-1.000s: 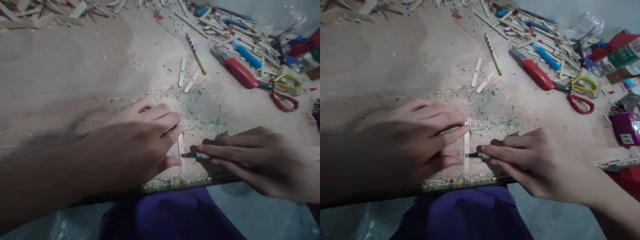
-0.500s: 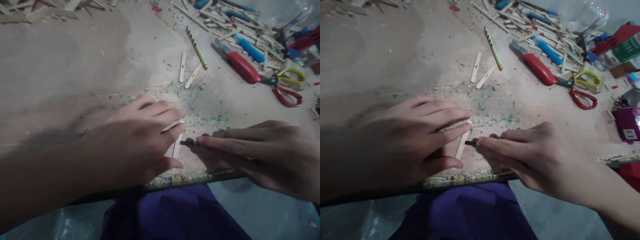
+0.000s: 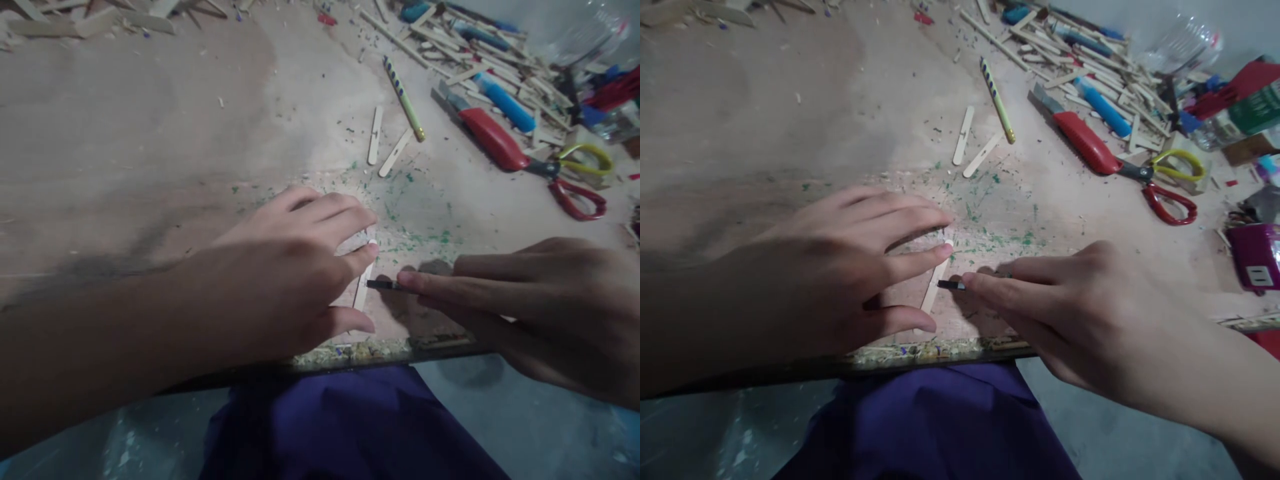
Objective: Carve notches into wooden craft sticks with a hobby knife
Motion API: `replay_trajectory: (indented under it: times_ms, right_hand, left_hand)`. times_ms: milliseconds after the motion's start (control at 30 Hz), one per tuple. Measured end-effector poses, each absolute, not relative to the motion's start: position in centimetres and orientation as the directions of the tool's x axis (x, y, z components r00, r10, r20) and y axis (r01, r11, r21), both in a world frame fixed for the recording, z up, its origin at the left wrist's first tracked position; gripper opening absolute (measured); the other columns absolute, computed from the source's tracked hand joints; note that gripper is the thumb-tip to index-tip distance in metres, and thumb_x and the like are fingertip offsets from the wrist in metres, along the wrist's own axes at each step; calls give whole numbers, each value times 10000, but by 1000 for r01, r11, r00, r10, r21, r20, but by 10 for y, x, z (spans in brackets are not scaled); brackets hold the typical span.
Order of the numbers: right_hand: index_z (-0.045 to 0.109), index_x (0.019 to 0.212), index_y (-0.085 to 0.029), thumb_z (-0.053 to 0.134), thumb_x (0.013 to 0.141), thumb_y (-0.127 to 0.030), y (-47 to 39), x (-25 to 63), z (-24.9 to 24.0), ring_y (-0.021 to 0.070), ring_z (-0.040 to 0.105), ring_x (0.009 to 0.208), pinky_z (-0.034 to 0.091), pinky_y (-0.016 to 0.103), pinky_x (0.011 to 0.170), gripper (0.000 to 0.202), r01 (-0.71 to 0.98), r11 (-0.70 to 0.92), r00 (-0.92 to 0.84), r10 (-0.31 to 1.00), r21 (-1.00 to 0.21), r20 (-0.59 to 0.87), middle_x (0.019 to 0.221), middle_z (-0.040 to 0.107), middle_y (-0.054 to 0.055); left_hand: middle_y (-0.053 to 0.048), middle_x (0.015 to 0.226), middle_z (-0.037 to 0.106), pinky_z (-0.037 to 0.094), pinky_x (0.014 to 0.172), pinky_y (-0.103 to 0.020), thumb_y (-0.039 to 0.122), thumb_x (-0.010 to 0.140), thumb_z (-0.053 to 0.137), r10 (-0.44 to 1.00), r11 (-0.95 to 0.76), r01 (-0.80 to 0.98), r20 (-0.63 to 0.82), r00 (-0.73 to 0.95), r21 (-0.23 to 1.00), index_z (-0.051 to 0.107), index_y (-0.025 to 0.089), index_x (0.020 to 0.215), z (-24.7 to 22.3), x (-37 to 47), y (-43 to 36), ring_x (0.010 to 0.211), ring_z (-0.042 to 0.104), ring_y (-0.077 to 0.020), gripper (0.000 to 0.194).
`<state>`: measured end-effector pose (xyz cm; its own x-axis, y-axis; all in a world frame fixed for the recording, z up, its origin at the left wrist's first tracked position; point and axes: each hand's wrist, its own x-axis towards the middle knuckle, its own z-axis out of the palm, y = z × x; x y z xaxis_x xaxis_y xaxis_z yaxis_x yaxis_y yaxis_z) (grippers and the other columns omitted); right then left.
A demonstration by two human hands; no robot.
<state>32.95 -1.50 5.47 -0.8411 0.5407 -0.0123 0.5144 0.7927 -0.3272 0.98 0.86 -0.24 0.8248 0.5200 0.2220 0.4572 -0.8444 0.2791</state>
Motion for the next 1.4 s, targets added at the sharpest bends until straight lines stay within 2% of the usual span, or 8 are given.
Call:
replay_trajectory:
  times_ms: [133,300,500,600,800,967,1100,1400]
  right_hand:
    - [694,1564,-243,529,1206,-133,-17,334,54,102,734,712,471,326,596,410,515,813,-850,527,-272,-33,1096,855,-7]
    - [703,1534,-241,519,1209,-121,-17,332,55,102,781,753,519,336,617,392,514,823,-850,527,-242,-15,1240,890,21]
    - [672,1588,-202,491,1287,-193,-19,325,42,97,810,771,551,254,637,352,495,806,-842,537,-324,50,1106,881,25]
    - [681,1575,-186,517,1295,-206,-24,325,30,69,756,717,516,225,617,324,517,780,-810,579,-352,94,998,831,-2]
    - [706,1550,-167,588,1270,-196,-32,329,17,72,619,643,457,254,605,306,506,806,-802,571,-307,177,890,714,-41]
    - [694,1584,-174,582,1259,-167,-35,329,20,78,680,676,473,259,613,344,535,791,-793,591,-298,147,937,761,-23]
    - [692,1521,-175,547,1289,-206,-35,322,22,50,683,649,461,225,588,275,549,775,-778,611,-313,148,891,741,-45]
    - [695,1498,-214,513,1279,-154,-39,327,24,76,655,640,481,238,605,291,576,791,-771,609,-206,186,847,731,-42]
  left_hand:
    - [-210,1663,753,575,1301,-584,681,1139,789,519,-844,458,210,829,279,868,167,1415,-3,9,10,1598,680,-442,589]
    - [-242,1656,749,601,1281,-618,696,1094,852,519,-846,443,266,812,298,874,139,1423,-11,9,9,1582,692,-464,648]
    - [-247,1675,744,566,1351,-593,724,1049,901,538,-841,463,348,768,279,886,140,1389,-24,12,4,1648,653,-448,677]
    - [-229,1695,736,543,1376,-557,741,1048,894,543,-839,468,382,748,277,880,164,1396,-28,13,4,1652,650,-426,674]
    - [-297,1717,702,553,1377,-645,709,1080,868,507,-856,424,321,800,295,862,93,1444,-21,8,9,1662,641,-491,715]
    - [-276,1725,703,545,1396,-615,722,1079,863,515,-853,438,318,796,285,866,119,1454,-20,9,8,1679,631,-463,710]
    - [-245,1711,720,525,1410,-580,730,1062,879,548,-835,469,351,759,288,882,145,1423,-24,11,5,1668,638,-439,687]
    - [-281,1726,700,521,1418,-632,710,1045,907,553,-829,466,326,767,308,890,123,1433,-17,10,5,1664,638,-475,703]
